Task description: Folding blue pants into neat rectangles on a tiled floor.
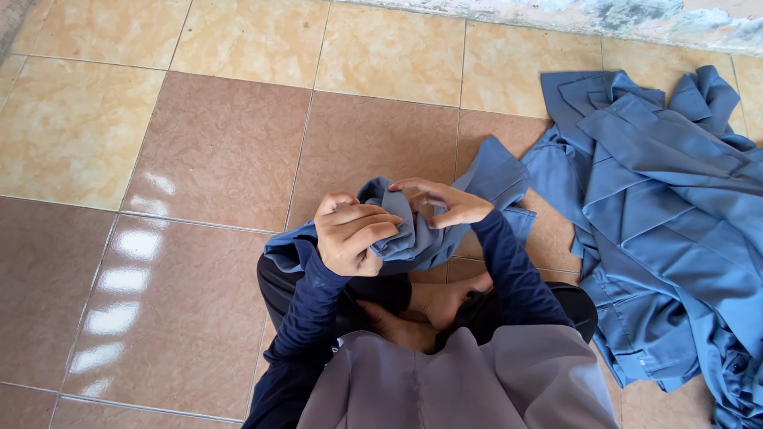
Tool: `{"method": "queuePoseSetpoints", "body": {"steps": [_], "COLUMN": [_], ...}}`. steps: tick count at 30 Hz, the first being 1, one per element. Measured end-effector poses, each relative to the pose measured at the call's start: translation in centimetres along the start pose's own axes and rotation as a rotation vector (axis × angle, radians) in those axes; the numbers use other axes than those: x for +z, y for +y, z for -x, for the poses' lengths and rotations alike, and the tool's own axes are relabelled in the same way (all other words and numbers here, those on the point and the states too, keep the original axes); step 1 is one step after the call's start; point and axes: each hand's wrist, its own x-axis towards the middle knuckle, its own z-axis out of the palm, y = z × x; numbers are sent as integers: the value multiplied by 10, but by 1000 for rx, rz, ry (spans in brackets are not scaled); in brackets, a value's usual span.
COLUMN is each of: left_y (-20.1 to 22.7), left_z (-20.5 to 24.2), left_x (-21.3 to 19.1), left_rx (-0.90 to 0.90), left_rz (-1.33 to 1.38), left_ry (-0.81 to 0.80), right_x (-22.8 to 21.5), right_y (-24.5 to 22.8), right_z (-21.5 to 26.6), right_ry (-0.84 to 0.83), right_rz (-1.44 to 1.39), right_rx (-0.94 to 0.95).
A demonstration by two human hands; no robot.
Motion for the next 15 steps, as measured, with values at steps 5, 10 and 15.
{"method": "queuePoseSetpoints", "body": {"steps": [5, 10, 15], "left_y": [3, -4, 5], "left_z": [-10, -10, -11], "left_x": [-2, 2, 9], "left_rx": [27, 47, 59], "left_rz": [53, 73, 161], "left_ry": [63, 100, 161], "right_x": [20, 27, 36], "right_y": [48, 157, 165], "right_z": [-7, -2, -9], "right_ry": [94, 238, 336], "right_rz": [-90, -280, -100], "right_rx": [58, 34, 100]}}
